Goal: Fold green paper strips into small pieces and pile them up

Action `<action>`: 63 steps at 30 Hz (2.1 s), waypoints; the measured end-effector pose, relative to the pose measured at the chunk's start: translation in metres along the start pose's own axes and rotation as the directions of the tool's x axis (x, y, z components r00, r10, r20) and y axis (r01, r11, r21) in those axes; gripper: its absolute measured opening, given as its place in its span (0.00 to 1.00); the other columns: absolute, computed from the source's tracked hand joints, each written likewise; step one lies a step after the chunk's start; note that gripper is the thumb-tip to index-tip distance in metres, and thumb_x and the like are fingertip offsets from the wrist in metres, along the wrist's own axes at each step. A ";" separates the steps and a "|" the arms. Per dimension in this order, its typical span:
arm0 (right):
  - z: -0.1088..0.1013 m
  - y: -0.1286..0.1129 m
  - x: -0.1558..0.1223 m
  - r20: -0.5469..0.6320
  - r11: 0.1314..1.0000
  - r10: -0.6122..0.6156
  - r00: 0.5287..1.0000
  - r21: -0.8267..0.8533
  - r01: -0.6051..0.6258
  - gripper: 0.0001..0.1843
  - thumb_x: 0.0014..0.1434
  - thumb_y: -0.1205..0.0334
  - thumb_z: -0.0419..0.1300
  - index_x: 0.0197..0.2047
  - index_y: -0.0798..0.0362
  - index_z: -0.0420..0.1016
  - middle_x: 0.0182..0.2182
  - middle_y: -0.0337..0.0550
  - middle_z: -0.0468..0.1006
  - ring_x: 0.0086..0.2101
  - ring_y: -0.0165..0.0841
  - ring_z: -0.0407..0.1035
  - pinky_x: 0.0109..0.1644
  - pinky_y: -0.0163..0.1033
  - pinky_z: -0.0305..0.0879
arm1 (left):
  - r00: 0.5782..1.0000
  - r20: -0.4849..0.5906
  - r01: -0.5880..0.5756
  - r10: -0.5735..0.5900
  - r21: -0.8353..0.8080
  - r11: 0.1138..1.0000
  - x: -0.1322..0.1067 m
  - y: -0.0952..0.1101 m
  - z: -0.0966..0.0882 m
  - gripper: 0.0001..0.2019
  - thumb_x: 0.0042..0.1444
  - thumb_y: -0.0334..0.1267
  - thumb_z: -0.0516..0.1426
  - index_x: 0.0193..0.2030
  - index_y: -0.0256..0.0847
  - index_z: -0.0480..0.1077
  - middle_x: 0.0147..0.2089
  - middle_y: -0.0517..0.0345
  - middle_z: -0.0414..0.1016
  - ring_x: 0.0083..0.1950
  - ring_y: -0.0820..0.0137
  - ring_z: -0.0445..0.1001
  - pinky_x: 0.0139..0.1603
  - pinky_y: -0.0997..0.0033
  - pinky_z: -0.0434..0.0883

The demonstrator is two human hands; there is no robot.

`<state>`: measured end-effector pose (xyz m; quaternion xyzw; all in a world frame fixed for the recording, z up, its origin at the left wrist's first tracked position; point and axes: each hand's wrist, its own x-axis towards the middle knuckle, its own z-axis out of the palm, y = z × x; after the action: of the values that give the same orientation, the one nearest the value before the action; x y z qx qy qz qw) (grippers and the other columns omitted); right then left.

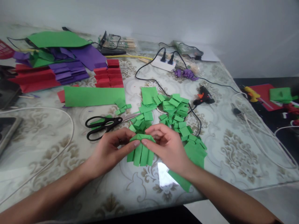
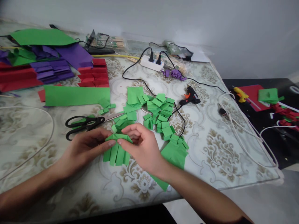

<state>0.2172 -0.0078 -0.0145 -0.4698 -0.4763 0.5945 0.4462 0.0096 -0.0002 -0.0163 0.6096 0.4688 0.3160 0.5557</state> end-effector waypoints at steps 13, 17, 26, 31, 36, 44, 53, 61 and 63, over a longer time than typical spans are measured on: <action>0.000 -0.001 -0.001 0.087 0.994 0.000 0.996 -0.105 0.009 0.06 0.60 0.60 0.72 0.40 0.50 0.84 0.33 0.38 0.83 0.31 0.30 0.74 0.34 0.36 0.67 | 0.995 0.081 -0.063 0.053 0.132 0.989 -0.001 0.001 -0.001 0.11 0.68 0.44 0.61 0.40 0.41 0.81 0.36 0.57 0.82 0.35 0.69 0.75 0.33 0.72 0.68; 0.000 -0.001 0.000 0.080 0.993 0.015 0.997 -0.120 -0.005 0.06 0.60 0.59 0.72 0.39 0.51 0.84 0.31 0.38 0.82 0.29 0.30 0.71 0.31 0.34 0.65 | 0.992 0.084 -0.102 0.090 0.161 0.982 -0.003 0.001 -0.001 0.11 0.69 0.44 0.60 0.42 0.41 0.81 0.36 0.58 0.82 0.35 0.70 0.75 0.34 0.73 0.70; 0.000 -0.002 -0.001 0.082 0.995 0.020 0.996 -0.103 -0.012 0.06 0.60 0.59 0.71 0.39 0.51 0.82 0.29 0.37 0.80 0.28 0.29 0.69 0.31 0.34 0.64 | 0.984 0.085 -0.176 0.159 0.257 0.950 -0.006 0.000 -0.003 0.10 0.72 0.41 0.56 0.44 0.41 0.78 0.36 0.59 0.81 0.35 0.70 0.76 0.35 0.74 0.71; 0.000 0.000 -0.002 0.071 0.993 0.010 0.997 -0.115 -0.001 0.06 0.60 0.59 0.71 0.39 0.51 0.82 0.31 0.38 0.81 0.30 0.30 0.71 0.33 0.35 0.66 | 0.977 0.096 -0.208 0.188 0.270 0.940 -0.006 0.001 -0.003 0.10 0.72 0.39 0.55 0.44 0.40 0.77 0.37 0.59 0.80 0.36 0.70 0.76 0.37 0.73 0.72; 0.001 0.000 -0.002 0.061 0.988 -0.007 0.998 -0.152 0.016 0.05 0.61 0.59 0.70 0.39 0.51 0.82 0.32 0.39 0.82 0.31 0.31 0.73 0.33 0.36 0.67 | 0.977 0.091 -0.211 0.193 0.293 0.932 -0.006 -0.001 0.000 0.08 0.71 0.40 0.57 0.44 0.40 0.76 0.36 0.60 0.78 0.35 0.71 0.74 0.35 0.73 0.70; 0.000 -0.003 0.000 0.082 0.991 -0.006 0.997 -0.131 0.016 0.06 0.63 0.58 0.69 0.40 0.51 0.83 0.30 0.38 0.82 0.30 0.29 0.72 0.33 0.35 0.67 | 0.987 0.069 -0.161 0.148 0.239 0.958 -0.004 -0.002 0.001 0.10 0.71 0.42 0.57 0.43 0.40 0.77 0.36 0.60 0.79 0.35 0.71 0.73 0.35 0.74 0.69; 0.001 -0.005 0.000 0.073 0.999 0.047 0.996 -0.020 -0.046 0.10 0.60 0.57 0.72 0.43 0.50 0.80 0.31 0.37 0.78 0.32 0.31 0.73 0.37 0.36 0.71 | 0.998 -0.031 -0.044 0.050 0.159 0.986 -0.003 0.003 -0.004 0.13 0.70 0.47 0.58 0.41 0.39 0.74 0.33 0.60 0.71 0.33 0.70 0.67 0.33 0.71 0.65; 0.000 -0.003 -0.001 0.071 0.999 0.006 0.997 -0.051 -0.002 0.09 0.62 0.61 0.70 0.46 0.49 0.79 0.31 0.36 0.77 0.33 0.30 0.73 0.37 0.36 0.70 | 0.999 -0.036 -0.011 0.015 0.117 0.993 -0.002 0.005 -0.003 0.13 0.69 0.47 0.58 0.40 0.38 0.73 0.34 0.59 0.71 0.34 0.70 0.66 0.33 0.71 0.65; 0.000 -0.002 -0.001 0.075 0.998 -0.002 0.997 -0.062 0.007 0.08 0.62 0.61 0.70 0.45 0.50 0.79 0.30 0.36 0.77 0.32 0.29 0.73 0.36 0.36 0.69 | 0.999 -0.037 -0.010 0.014 0.105 0.994 -0.002 0.005 -0.002 0.13 0.68 0.47 0.59 0.40 0.38 0.73 0.34 0.59 0.71 0.34 0.70 0.67 0.34 0.70 0.66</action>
<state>0.2175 -0.0081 -0.0128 -0.4598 -0.5119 0.5956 0.4146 0.0081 -0.0009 -0.0104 0.6347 0.4912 0.3057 0.5122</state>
